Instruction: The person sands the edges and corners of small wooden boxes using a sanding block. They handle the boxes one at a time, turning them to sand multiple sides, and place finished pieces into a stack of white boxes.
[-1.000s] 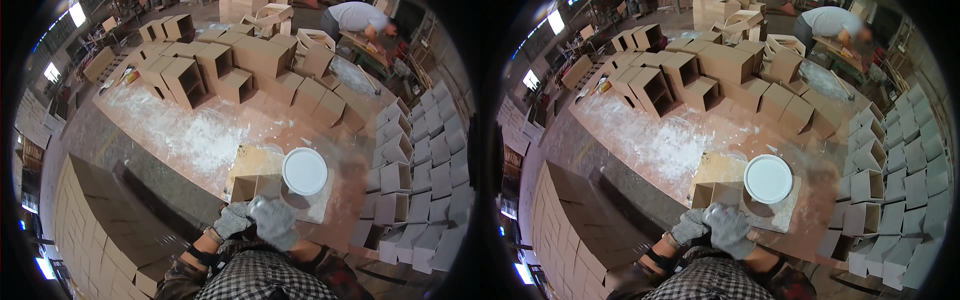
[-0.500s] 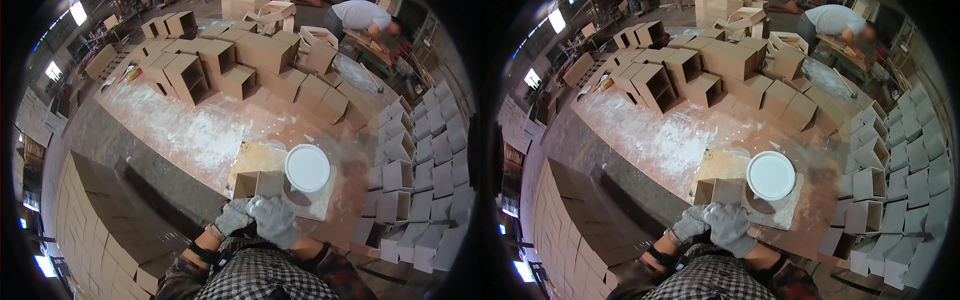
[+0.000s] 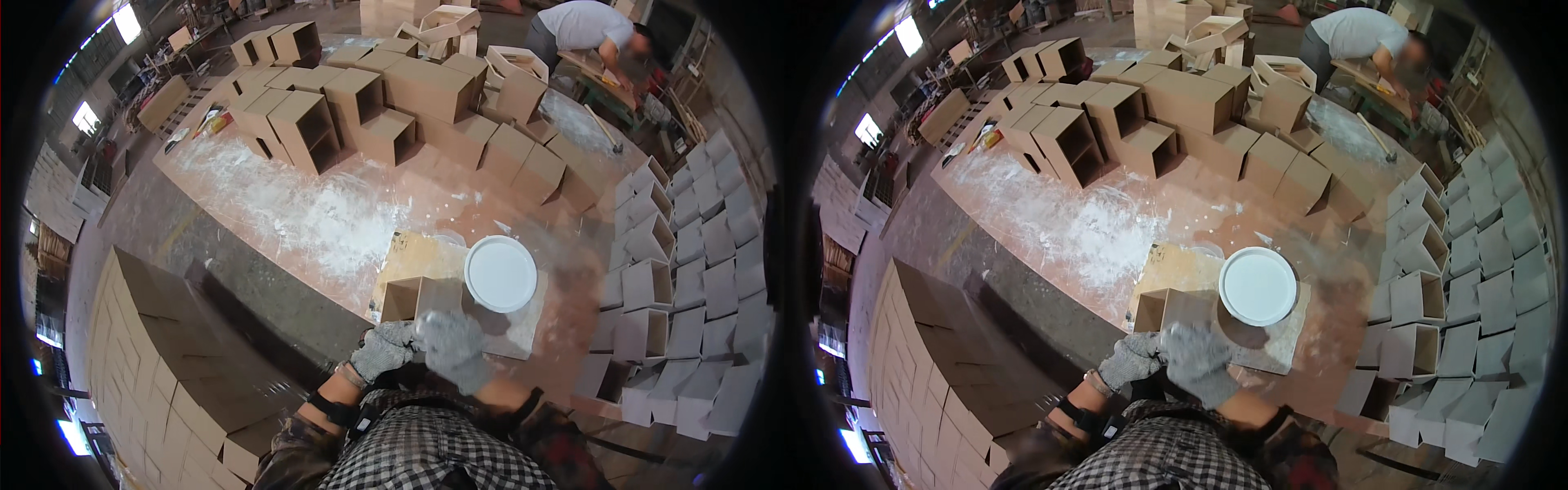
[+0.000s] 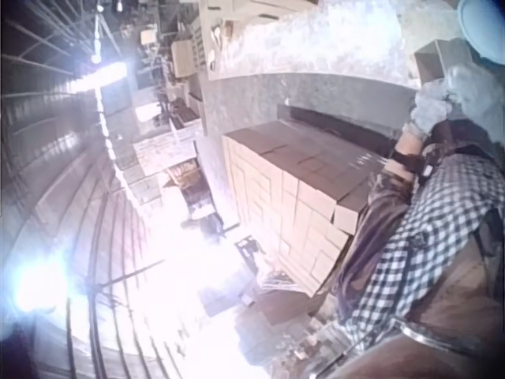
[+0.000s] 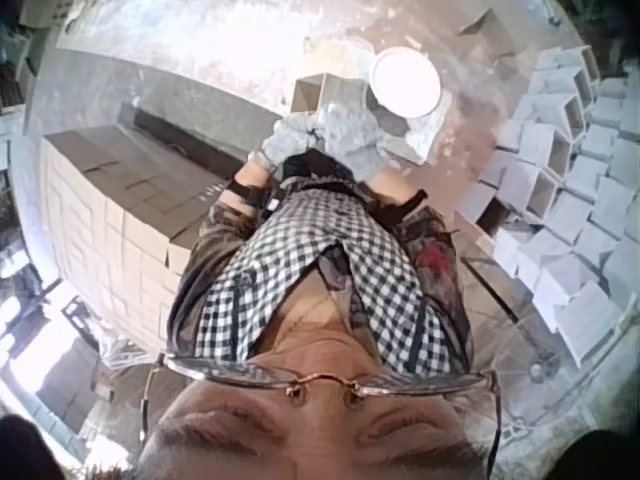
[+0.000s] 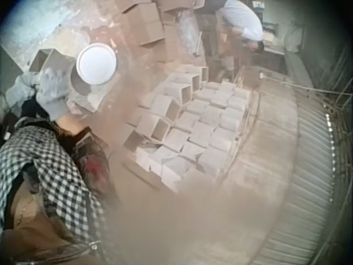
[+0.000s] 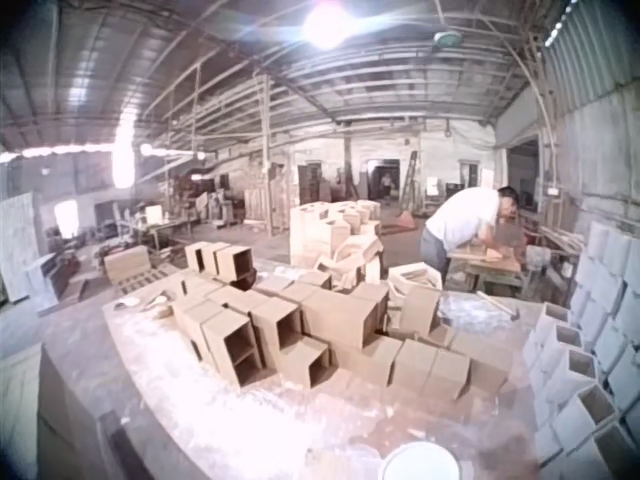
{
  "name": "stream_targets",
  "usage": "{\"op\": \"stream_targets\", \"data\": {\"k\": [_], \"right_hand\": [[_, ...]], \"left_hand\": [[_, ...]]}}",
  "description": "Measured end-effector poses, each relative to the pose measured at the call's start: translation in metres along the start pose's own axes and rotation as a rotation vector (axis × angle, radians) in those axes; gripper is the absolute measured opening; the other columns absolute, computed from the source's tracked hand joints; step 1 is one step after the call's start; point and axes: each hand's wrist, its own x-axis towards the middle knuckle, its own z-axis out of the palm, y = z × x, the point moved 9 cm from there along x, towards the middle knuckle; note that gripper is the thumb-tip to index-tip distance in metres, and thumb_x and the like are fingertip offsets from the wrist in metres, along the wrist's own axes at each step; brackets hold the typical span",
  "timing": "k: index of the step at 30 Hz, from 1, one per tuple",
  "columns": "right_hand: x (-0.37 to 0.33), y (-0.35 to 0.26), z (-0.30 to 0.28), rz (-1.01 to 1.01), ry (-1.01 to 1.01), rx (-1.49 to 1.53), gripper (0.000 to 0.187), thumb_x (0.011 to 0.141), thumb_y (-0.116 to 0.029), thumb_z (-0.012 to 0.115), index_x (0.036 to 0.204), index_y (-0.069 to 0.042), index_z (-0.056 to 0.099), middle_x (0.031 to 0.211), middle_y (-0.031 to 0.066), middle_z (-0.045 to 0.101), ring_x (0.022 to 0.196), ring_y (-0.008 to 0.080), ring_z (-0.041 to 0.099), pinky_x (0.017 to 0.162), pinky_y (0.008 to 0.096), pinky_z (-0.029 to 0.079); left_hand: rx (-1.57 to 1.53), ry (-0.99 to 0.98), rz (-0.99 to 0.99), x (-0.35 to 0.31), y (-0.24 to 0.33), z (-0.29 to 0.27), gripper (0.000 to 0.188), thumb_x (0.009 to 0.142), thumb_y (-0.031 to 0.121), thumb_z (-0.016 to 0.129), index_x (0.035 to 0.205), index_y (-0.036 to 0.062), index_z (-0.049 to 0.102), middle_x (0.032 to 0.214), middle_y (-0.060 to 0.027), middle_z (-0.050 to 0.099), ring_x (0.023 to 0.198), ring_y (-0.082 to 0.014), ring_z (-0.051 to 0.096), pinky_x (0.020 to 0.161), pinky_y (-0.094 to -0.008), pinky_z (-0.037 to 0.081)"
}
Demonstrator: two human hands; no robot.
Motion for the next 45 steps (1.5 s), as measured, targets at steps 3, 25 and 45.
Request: {"op": "stream_targets", "data": {"k": [3,25,45], "right_hand": [[0.040,0.058,0.009,0.071,0.025,-0.076,0.023,0.069,-0.019,0.060,0.091,-0.011,0.061,0.084,0.0098,0.055,0.078,0.0287,0.056,0.068,0.0445,0.046],[-0.015,0.015,0.001,0.062,0.001,-0.113,0.019,0.070,-0.012,0.057,0.088,-0.009,0.061,0.090,0.0106,0.055,0.075,0.0307,0.054,0.061,0.0439,0.043],[0.057,0.049,0.004,0.031,0.006,-0.169,0.027,0.066,-0.012,0.057,0.092,-0.008,0.061,0.088,0.0090,0.055,0.077,0.0273,0.053,0.064,0.0415,0.043]], "left_hand": [[0.237,-0.237,-0.260,0.026,0.019,-0.002,0.027,0.080,0.025,0.065,0.105,0.0142,0.065,0.099,-0.0124,0.066,0.092,-0.0327,0.062,0.078,-0.0422,0.049],[0.137,-0.082,-0.189,0.009,0.004,-0.006,0.037,0.081,0.035,0.070,0.109,0.0134,0.063,0.095,-0.0142,0.066,0.090,-0.0353,0.062,0.075,-0.0424,0.050],[0.201,-0.170,-0.145,0.028,0.021,-0.001,0.031,0.081,0.027,0.062,0.108,0.0123,0.063,0.093,-0.0134,0.065,0.086,-0.0336,0.062,0.076,-0.0434,0.050]]}}
